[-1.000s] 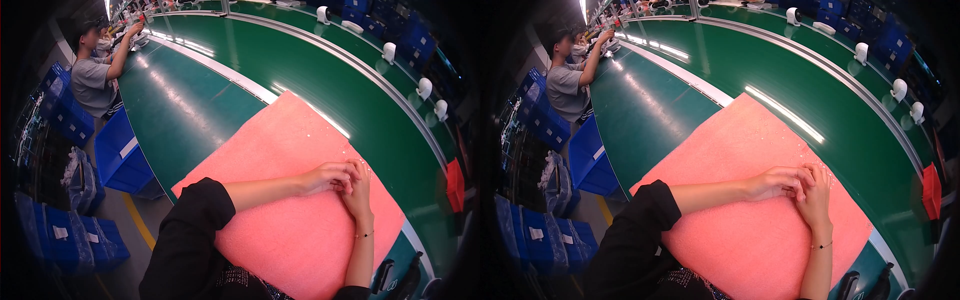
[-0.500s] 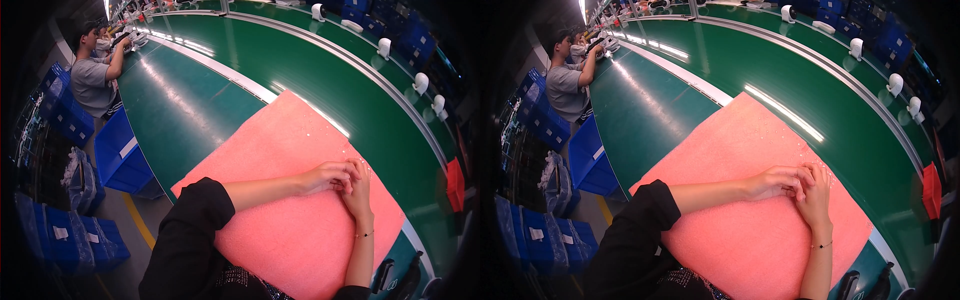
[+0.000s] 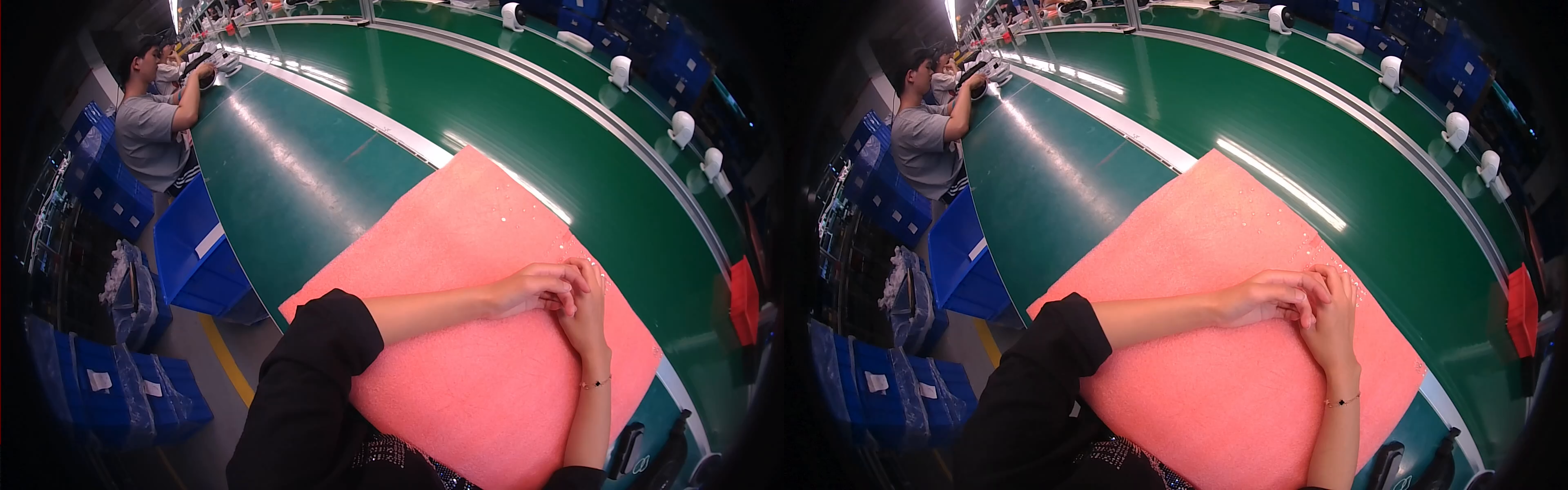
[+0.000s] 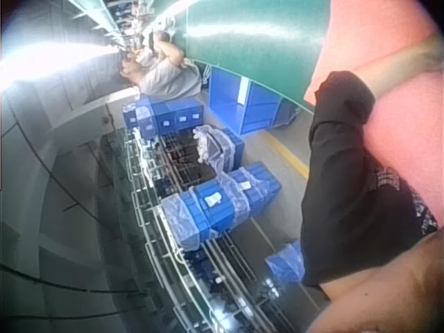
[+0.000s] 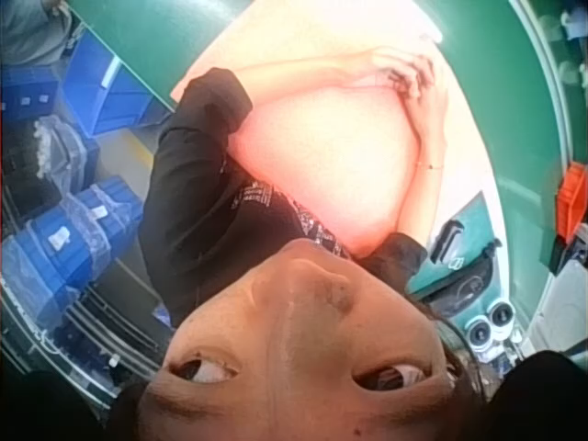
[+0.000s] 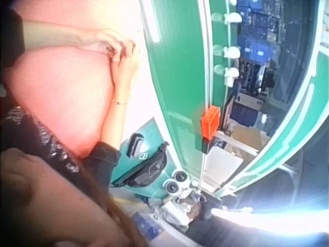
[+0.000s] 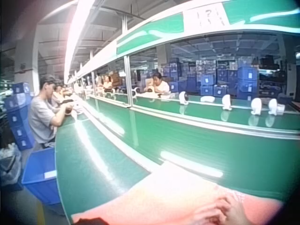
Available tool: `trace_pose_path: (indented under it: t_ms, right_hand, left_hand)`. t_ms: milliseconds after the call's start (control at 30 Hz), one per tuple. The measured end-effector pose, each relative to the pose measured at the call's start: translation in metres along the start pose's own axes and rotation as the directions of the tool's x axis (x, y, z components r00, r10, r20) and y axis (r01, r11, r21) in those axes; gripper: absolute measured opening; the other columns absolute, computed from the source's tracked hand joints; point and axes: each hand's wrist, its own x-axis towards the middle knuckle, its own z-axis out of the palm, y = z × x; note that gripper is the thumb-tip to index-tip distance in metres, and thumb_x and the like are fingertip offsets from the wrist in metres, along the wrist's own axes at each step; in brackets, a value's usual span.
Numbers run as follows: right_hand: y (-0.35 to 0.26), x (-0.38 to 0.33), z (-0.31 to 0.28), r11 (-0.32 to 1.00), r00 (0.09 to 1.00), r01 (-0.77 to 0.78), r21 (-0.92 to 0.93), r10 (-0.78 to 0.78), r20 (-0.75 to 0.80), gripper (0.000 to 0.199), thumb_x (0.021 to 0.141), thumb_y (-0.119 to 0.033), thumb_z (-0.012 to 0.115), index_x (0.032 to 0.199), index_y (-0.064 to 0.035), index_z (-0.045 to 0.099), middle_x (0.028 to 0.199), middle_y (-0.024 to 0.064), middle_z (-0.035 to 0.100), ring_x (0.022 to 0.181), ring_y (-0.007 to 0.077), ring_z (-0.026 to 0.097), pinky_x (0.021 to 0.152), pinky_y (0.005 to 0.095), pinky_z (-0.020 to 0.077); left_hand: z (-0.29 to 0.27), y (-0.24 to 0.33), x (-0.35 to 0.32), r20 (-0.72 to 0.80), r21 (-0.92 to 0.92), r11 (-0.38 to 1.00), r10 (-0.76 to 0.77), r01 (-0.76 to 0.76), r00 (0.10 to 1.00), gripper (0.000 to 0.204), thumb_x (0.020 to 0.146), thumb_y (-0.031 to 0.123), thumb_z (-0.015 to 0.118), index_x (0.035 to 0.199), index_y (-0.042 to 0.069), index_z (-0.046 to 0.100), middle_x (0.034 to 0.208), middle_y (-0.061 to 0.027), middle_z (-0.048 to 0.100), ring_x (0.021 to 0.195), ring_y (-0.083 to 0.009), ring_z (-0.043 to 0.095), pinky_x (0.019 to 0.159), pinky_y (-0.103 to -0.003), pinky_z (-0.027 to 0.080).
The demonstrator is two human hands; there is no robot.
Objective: The worker is picking and sorting small white components from a foam mat on an assembly line.
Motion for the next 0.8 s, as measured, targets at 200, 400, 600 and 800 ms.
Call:
trace_pose_path:
  t_ms: [200, 400, 600, 800]
  right_hand:
    - [0.0003, 0.0, -0.0001, 1.0, 1.0, 0.002, -0.001, -0.002, -0.002, 0.028, 0.068, -0.005, 0.058, 0.096, -0.0013, 0.059, 0.107, 0.0088, 0.051, 0.097, 0.0288, 0.048, 0.084, 0.0389, 0.0382]
    - [0.0012, -0.0001, -0.0001, 1.0, 1.0, 0.005, -0.004, -0.005, -0.001, 0.029, 0.068, -0.005, 0.058, 0.096, -0.0014, 0.059, 0.107, 0.0086, 0.051, 0.097, 0.0286, 0.048, 0.084, 0.0387, 0.0385]
    - [0.0005, 0.0001, -0.0003, 1.0, 1.0, -0.001, 0.011, 0.001, -0.004, 0.029, 0.067, -0.004, 0.06, 0.096, -0.0015, 0.059, 0.107, 0.0083, 0.051, 0.097, 0.0286, 0.048, 0.084, 0.0384, 0.0388]
    - [0.0, 0.0002, -0.0008, 1.0, 1.0, -0.011, 0.01, 0.011, -0.004, 0.029, 0.067, -0.005, 0.061, 0.096, -0.0015, 0.059, 0.107, 0.0081, 0.052, 0.097, 0.0286, 0.048, 0.084, 0.0384, 0.0383]
  left_hand:
    - [0.0003, -0.0001, 0.0001, -0.002, 0.001, 1.0, 0.002, -0.002, 1.0, 0.032, 0.091, 0.021, 0.046, 0.116, 0.0, 0.052, 0.1, -0.0071, 0.055, 0.09, -0.0154, 0.056, 0.084, -0.029, 0.041]
    - [0.0013, 0.0005, 0.0001, -0.006, 0.001, 1.0, -0.004, 0.004, 1.0, 0.031, 0.091, 0.02, 0.045, 0.115, 0.0, 0.052, 0.102, -0.007, 0.054, 0.09, -0.0152, 0.056, 0.084, -0.029, 0.041]
    - [0.0012, 0.0004, 0.0, -0.008, -0.011, 1.0, -0.007, 0.007, 1.0, 0.031, 0.091, 0.019, 0.045, 0.115, 0.0, 0.052, 0.103, -0.0068, 0.054, 0.09, -0.0152, 0.056, 0.085, -0.029, 0.042]
    - [0.0016, -0.0001, 0.0007, -0.015, -0.006, 1.0, 0.002, -0.002, 1.0, 0.031, 0.091, 0.019, 0.045, 0.115, 0.0, 0.053, 0.103, -0.0068, 0.054, 0.09, -0.015, 0.056, 0.084, -0.029, 0.042]
